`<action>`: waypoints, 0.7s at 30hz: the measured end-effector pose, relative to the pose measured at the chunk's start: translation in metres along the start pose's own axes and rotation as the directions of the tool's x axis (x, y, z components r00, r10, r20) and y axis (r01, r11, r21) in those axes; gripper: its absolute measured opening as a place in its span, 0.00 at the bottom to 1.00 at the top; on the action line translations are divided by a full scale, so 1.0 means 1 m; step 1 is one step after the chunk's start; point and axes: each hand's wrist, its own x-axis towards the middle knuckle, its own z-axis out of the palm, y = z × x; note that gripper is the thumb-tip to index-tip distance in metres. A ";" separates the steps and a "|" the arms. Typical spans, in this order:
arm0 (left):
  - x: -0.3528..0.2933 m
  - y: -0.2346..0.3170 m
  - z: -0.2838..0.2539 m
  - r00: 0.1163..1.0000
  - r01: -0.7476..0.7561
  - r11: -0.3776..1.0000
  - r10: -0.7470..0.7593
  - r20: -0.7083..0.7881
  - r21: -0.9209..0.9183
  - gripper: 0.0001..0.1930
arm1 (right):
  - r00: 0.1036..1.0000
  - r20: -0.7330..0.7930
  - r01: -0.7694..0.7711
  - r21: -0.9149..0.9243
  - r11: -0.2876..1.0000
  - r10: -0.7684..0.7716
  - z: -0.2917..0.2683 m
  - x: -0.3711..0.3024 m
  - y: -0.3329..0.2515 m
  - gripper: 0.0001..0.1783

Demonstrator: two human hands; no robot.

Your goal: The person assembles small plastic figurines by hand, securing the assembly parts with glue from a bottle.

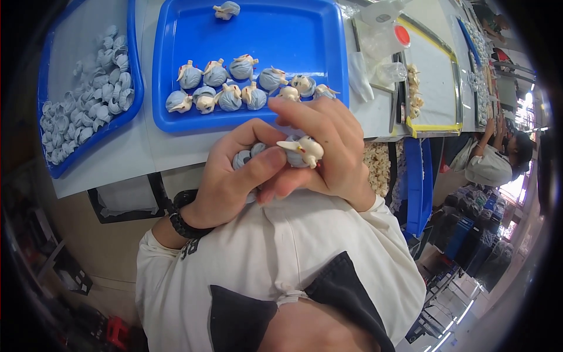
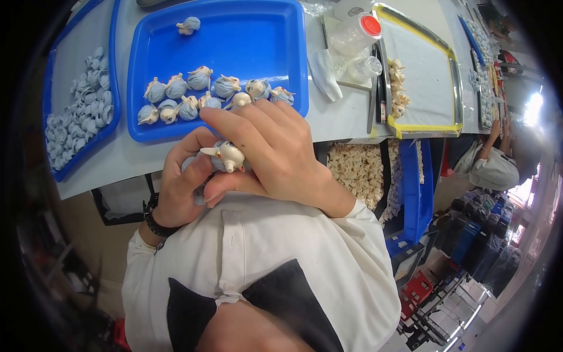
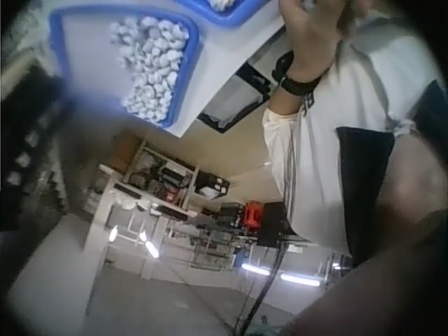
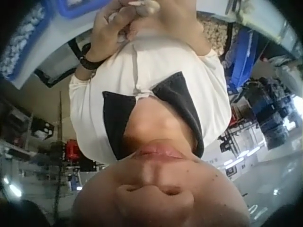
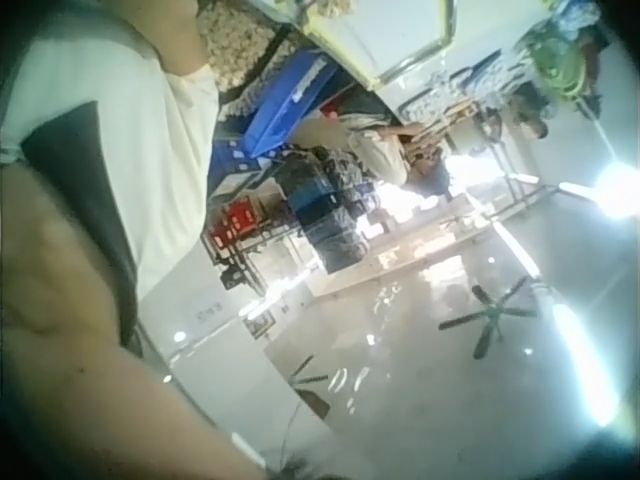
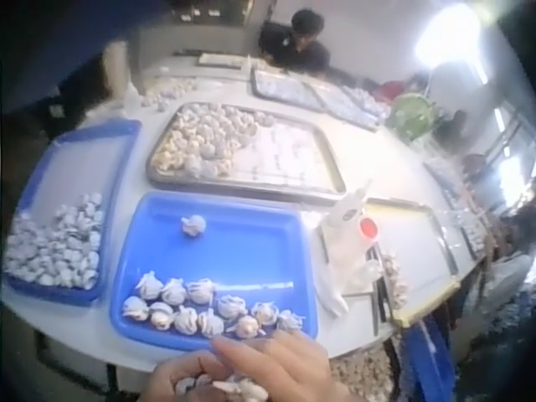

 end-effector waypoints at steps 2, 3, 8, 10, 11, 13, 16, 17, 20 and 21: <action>0.001 0.000 0.000 1.000 -0.013 1.000 0.014 -0.011 0.028 0.11 | 0.999 -0.025 0.036 0.011 0.999 -0.036 0.001 0.000 0.001 0.36; 0.001 0.000 0.001 1.000 -0.007 1.000 0.007 -0.006 0.011 0.10 | 1.000 -0.002 0.027 -0.013 1.000 -0.027 0.000 -0.001 0.000 0.33; 0.000 -0.001 -0.002 0.999 0.014 0.999 -0.015 0.030 0.038 0.10 | 0.999 0.024 -0.025 0.000 1.000 0.025 -0.002 -0.006 0.000 0.27; 0.000 0.000 0.000 0.999 0.009 0.998 -0.011 0.034 0.056 0.10 | 0.997 -0.020 -0.068 0.051 0.996 0.069 0.000 -0.007 0.000 0.29; 0.000 0.000 0.000 0.999 0.009 0.998 -0.011 0.035 0.055 0.10 | 0.997 -0.019 -0.068 0.051 0.996 0.069 0.000 -0.007 0.000 0.29; 0.000 0.000 -0.001 0.999 0.023 0.999 -0.025 0.036 0.044 0.10 | 0.997 -0.020 -0.079 0.058 0.995 0.080 0.001 -0.006 0.001 0.30; 0.000 0.000 -0.001 1.000 0.017 0.998 -0.019 0.025 0.055 0.09 | 0.996 -0.031 -0.080 0.056 0.995 0.081 0.002 -0.007 0.001 0.29; 0.000 0.000 -0.001 1.000 0.017 0.998 -0.019 0.025 0.055 0.09 | 0.996 -0.031 -0.080 0.056 0.995 0.082 0.002 -0.007 0.001 0.29; 0.000 -0.001 -0.003 0.999 -0.011 0.996 0.008 0.035 0.087 0.09 | 0.997 -0.005 -0.081 0.065 0.995 0.082 0.002 -0.007 0.004 0.31; -0.001 -0.001 -0.002 1.000 -0.002 0.996 0.000 0.026 0.093 0.09 | 1.000 -0.009 -0.027 0.051 0.998 0.028 0.003 -0.007 0.007 0.30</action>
